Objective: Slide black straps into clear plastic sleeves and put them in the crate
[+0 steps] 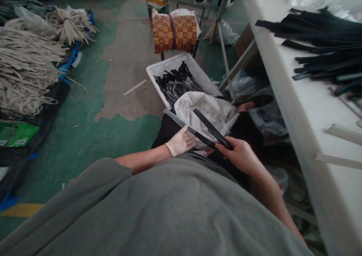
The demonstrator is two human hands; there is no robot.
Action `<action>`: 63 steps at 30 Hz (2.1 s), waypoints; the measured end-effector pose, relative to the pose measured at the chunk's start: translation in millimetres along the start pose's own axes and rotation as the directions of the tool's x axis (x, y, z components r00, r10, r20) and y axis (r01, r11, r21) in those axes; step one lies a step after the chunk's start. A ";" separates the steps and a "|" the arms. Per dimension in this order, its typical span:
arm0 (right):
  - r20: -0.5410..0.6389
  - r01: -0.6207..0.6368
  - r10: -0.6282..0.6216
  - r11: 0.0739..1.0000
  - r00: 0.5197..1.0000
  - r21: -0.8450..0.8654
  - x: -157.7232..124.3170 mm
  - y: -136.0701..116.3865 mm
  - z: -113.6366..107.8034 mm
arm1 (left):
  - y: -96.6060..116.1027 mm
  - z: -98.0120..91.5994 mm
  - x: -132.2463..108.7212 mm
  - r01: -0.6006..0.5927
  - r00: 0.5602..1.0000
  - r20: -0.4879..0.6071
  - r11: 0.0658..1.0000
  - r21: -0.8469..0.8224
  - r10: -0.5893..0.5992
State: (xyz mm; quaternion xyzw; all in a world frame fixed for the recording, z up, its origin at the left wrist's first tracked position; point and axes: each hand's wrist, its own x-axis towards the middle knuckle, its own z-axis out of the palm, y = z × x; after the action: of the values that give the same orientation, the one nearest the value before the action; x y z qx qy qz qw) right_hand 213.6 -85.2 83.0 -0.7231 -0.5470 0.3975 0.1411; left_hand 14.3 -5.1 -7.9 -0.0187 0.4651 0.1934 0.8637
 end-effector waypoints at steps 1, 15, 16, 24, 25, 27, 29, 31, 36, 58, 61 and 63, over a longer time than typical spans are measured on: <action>0.001 -0.003 0.003 1.000 1.000 -0.006 -1.1 1.4 -0.1 | 0.9 -1.7 2.9 -0.032 0.999 -0.027 0.999 -0.021 0.032; -0.133 -0.040 -0.005 0.943 0.991 -0.332 13.1 -6.4 18.8 | -11.9 -1.0 22.1 -0.189 0.979 -0.084 0.981 -0.040 0.185; -0.127 -0.022 -0.021 0.946 0.992 -0.324 16.3 -10.1 20.9 | -12.2 0.1 20.5 -0.176 0.982 -0.072 0.984 -0.035 0.173; -0.180 -0.024 -0.024 0.965 0.983 -0.263 19.6 -0.2 5.1 | -0.7 1.3 1.4 -0.187 0.982 0.010 0.982 -0.035 0.188; -0.177 -0.036 -0.011 0.965 0.984 -0.258 16.8 2.7 2.7 | 0.3 0.1 -0.3 -0.196 0.980 0.029 0.980 -0.017 0.197; -0.174 -0.036 -0.009 0.967 0.985 -0.253 10.4 5.9 -0.1 | 1.4 -1.6 -3.6 -0.213 0.976 0.046 0.977 0.015 0.212; -0.173 -0.018 -0.026 0.969 0.985 -0.248 4.2 5.3 -1.0 | 1.9 -1.2 -7.5 -0.245 0.969 0.052 0.969 0.018 0.243; -0.176 -0.003 -0.045 0.966 0.983 -0.259 0.7 1.5 -0.3 | 1.4 1.2 -12.3 -0.291 0.955 0.055 0.957 0.004 0.291; -0.191 -0.008 -0.066 0.932 0.979 -0.361 11.5 -17.1 11.2 | -8.7 10.9 -20.7 -0.313 0.945 0.106 0.950 0.023 0.309; -0.170 0.442 -0.413 0.874 0.895 0.204 25.4 -18.6 22.0 | 8.4 18.3 -40.0 0.091 0.920 0.368 0.987 0.133 -0.135; -0.210 0.391 -0.353 0.902 0.912 0.182 27.2 -23.6 24.3 | 3.8 16.0 -36.2 0.049 0.888 0.440 0.980 0.192 -0.131; -0.240 0.340 -0.289 0.916 0.927 0.212 24.3 -23.0 19.6 | 6.0 11.1 -31.1 0.104 0.865 0.465 0.975 0.196 -0.186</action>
State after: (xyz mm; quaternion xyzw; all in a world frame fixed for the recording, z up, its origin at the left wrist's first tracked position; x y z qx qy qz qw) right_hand 185.9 -59.4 74.8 -0.6386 -0.5848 0.3590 0.3483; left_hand 5.8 -7.1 24.5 0.0660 0.2477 0.0874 0.9626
